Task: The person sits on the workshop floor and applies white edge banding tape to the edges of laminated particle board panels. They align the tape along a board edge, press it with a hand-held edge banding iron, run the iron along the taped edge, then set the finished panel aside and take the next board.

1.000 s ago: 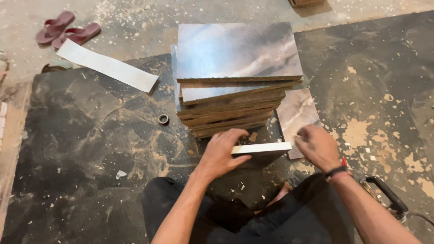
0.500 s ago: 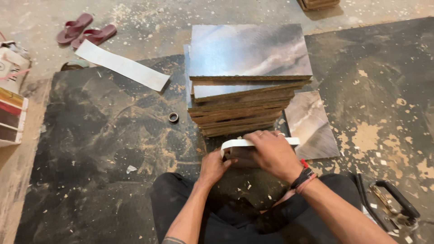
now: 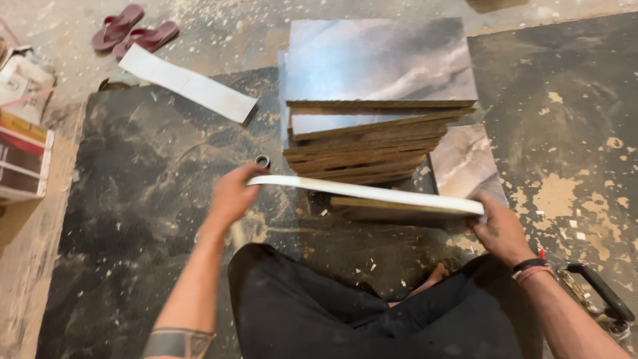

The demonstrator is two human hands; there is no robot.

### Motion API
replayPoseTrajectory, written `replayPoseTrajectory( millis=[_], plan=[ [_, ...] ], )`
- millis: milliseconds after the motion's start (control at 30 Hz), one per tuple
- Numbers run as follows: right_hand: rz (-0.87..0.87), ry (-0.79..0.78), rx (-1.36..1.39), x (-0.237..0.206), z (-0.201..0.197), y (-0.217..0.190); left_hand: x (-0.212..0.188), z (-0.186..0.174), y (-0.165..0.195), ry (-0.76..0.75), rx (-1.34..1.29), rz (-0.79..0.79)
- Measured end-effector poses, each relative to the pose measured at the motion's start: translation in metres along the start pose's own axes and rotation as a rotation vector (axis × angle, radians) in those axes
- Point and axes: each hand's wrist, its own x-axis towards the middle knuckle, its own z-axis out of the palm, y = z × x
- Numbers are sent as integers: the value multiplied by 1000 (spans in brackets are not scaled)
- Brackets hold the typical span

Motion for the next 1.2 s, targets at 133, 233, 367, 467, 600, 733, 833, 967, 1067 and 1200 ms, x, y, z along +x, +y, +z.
replayPoseTrajectory(
  millis=[133,233,367,467,600,733,833,967,1067,1200],
  plan=[
    [79,-47,-153,-6,9,28,1,-35,-50,-246,-38,-178],
    [79,-112,-51,-4,24,27,-12,-71,-75,-364,178,-230],
    [-3,-170,-72,-1,46,5,-26,-119,-88,-301,522,-408],
    [-60,-145,-81,-2,55,-16,-37,-151,-102,-334,846,-429],
    [-106,-108,-42,-9,56,-34,-31,-147,-125,-115,822,-410],
    [-172,-18,57,-17,55,-40,-16,-86,-101,-176,898,-177],
    [-89,-16,-5,-20,58,-39,-17,-6,-36,-222,809,199],
    [-188,72,-14,-25,62,-35,-36,104,60,-403,320,457],
    [-271,85,0,-29,64,-32,-31,137,91,-244,103,596],
    [-276,35,-64,-27,63,-29,-17,156,100,-602,284,482]
  ],
)
